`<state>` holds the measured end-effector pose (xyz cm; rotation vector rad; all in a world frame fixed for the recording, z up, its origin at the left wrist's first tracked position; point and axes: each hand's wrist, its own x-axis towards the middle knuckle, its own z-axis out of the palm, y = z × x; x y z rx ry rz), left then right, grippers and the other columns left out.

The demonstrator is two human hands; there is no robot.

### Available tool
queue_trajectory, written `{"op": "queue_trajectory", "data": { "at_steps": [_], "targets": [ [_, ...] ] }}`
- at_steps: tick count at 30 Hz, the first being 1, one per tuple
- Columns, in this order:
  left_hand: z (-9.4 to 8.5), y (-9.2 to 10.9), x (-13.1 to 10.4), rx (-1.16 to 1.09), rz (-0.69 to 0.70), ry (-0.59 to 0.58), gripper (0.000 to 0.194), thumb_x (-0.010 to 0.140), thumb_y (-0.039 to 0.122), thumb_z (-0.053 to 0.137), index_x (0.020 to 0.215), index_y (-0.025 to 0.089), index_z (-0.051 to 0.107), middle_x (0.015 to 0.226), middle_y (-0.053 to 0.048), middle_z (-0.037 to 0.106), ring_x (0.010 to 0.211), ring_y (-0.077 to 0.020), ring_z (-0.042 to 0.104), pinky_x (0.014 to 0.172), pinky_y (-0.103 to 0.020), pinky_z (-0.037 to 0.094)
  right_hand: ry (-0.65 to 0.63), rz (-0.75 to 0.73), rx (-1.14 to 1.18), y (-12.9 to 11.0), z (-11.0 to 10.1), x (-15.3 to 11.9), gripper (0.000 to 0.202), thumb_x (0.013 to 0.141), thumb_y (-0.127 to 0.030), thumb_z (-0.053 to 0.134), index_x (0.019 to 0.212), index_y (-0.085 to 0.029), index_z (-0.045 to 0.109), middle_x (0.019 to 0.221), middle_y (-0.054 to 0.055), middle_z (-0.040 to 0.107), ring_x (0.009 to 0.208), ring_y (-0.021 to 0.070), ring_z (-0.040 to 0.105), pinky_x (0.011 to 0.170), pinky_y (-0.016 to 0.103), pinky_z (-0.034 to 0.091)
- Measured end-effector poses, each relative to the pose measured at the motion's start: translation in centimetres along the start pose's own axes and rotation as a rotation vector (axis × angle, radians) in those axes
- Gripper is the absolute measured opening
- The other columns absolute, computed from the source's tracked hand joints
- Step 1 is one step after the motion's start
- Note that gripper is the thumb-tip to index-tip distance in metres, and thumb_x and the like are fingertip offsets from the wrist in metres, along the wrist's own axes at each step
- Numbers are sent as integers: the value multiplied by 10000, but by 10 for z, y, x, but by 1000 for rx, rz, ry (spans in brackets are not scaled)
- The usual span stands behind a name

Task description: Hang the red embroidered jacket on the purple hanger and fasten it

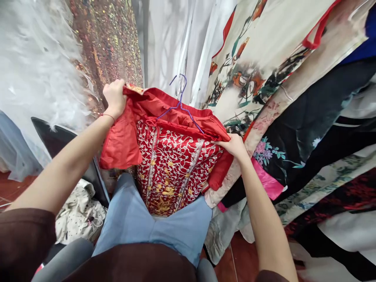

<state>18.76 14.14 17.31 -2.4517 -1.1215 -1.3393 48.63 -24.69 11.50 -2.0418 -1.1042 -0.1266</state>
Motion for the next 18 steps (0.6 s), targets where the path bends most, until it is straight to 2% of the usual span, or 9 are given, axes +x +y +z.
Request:
{"op": "queue_trajectory", "data": {
  "at_steps": [2,4,6,8,10,13,16,18],
  "targets": [
    [16,-5,-8,117,114,-95,424,883,207,382,1250,171,592,1289,-147,643,1222,-265,552,995,-445,338,5,-41,13,7,1,3,554,534,-654,794,745,-148,710,642,-21,595,628,153,513,598,259,398],
    [30,-8,-18,206,187,-258,388,876,230,404,1166,156,651,1184,-183,693,1151,-296,606,988,-447,381,17,-60,-6,9,3,1,553,578,-647,772,805,-145,728,668,-12,627,640,162,532,607,261,409],
    [39,-8,-25,237,164,-380,394,878,346,446,1080,119,697,1084,-220,719,1065,-334,649,916,-448,439,65,-71,-54,12,6,-5,535,620,-632,752,846,-147,731,677,-6,641,645,169,543,609,261,410],
    [40,-7,-27,221,73,-416,490,850,474,501,1065,89,715,1065,-250,717,1028,-375,664,851,-453,472,105,-77,-68,14,7,-15,495,666,-616,722,848,-156,721,689,-1,651,652,173,553,615,261,412],
    [34,-7,-24,213,6,-443,578,804,561,559,1101,91,714,1101,-253,707,1049,-398,660,846,-454,485,99,-78,-31,15,6,-25,458,727,-621,662,786,-169,695,679,4,645,643,170,552,615,260,411],
    [15,-11,-21,252,6,-504,696,722,704,612,1075,115,724,1068,-227,716,1051,-401,661,847,-429,495,107,-58,16,9,4,-40,480,771,-652,601,727,-179,663,659,4,620,630,162,535,617,260,402],
    [-8,-5,-38,254,61,-516,782,747,826,491,1001,124,725,1000,-211,725,1007,-383,676,801,-389,496,267,-32,-97,0,6,-48,527,754,-701,610,765,-178,677,648,10,600,639,167,524,652,277,399],
    [-19,6,-58,225,86,-489,784,828,814,366,977,131,720,983,-207,731,980,-372,687,773,-380,492,370,7,-213,-7,9,-48,560,748,-738,598,774,-185,679,647,27,601,652,188,527,681,303,409]
  ]
}}
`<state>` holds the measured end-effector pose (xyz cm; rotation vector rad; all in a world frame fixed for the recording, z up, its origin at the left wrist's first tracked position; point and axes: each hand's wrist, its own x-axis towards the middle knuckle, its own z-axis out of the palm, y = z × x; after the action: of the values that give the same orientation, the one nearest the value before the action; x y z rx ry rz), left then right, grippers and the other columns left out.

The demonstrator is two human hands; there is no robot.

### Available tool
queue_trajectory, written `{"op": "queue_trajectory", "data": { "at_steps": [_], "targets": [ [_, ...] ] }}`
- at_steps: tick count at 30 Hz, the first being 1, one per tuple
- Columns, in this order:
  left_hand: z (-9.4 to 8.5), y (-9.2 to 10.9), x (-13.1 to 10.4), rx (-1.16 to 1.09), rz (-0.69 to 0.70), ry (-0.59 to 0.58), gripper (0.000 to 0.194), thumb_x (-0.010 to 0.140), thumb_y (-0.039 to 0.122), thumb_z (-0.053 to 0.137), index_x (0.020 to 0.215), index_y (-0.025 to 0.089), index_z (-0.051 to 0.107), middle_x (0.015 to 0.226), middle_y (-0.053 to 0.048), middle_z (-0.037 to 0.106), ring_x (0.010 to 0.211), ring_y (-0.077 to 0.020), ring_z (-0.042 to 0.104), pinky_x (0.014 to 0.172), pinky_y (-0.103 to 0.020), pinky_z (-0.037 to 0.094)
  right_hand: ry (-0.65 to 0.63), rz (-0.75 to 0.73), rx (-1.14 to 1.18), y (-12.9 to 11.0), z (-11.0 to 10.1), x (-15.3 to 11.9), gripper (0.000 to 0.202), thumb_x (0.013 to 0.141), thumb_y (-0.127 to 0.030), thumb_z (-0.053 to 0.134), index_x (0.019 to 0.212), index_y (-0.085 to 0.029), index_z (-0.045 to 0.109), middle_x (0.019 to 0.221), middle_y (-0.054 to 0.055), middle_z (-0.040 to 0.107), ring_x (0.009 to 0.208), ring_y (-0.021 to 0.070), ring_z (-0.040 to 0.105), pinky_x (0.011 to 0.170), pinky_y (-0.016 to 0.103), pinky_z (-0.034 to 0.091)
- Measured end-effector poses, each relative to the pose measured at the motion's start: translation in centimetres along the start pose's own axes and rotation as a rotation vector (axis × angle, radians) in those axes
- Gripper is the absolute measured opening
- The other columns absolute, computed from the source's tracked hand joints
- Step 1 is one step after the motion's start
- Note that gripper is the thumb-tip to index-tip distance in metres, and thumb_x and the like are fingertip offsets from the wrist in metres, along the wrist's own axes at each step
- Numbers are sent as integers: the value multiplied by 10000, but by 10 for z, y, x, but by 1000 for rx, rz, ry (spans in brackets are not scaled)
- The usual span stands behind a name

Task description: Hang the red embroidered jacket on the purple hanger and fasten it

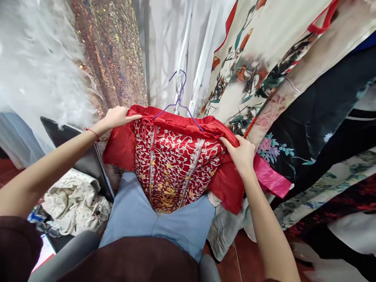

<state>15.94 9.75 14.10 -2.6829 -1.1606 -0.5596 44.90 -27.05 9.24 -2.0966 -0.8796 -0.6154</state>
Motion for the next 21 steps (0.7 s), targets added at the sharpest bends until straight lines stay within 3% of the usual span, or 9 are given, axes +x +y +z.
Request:
{"op": "queue_trajectory", "data": {
  "at_steps": [3,6,10,14,18,21],
  "targets": [
    [-1,21,-25,-19,18,65,709,931,699,283,1013,146,718,982,-198,740,956,-368,699,756,-391,485,41,85,-136,-10,4,2,552,745,-737,616,832,-197,693,719,73,646,708,241,553,708,346,426],
    [-9,33,-27,-37,28,156,610,978,577,296,1027,148,727,993,-198,742,971,-369,697,768,-406,479,43,119,-206,-21,2,9,479,792,-641,638,924,-187,711,792,113,675,757,270,571,724,367,427],
    [-40,36,-18,-134,-9,297,541,978,528,353,995,145,735,976,-186,734,978,-346,684,823,-424,462,168,158,-295,-43,-13,22,380,877,-460,597,1043,-137,709,825,163,668,786,279,581,741,390,404],
    [-76,44,-29,-241,-28,442,487,978,522,387,973,166,719,906,-150,712,992,-305,655,876,-411,436,307,203,-343,-81,-38,27,366,905,-374,571,1135,-108,671,878,213,658,872,310,613,769,433,390],
    [-89,61,-53,-291,-3,492,439,981,507,408,973,184,704,857,-127,688,1003,-279,637,880,-387,425,383,218,-405,-126,-57,-2,309,914,-347,573,1129,-136,644,844,186,658,870,330,646,764,466,418],
    [-73,70,-68,-262,22,467,454,995,488,385,1012,168,705,855,-122,696,952,-266,657,843,-376,427,301,227,-499,-150,-47,-52,284,943,-313,533,1163,-154,618,826,161,668,770,301,666,693,414,446]
  ]
}}
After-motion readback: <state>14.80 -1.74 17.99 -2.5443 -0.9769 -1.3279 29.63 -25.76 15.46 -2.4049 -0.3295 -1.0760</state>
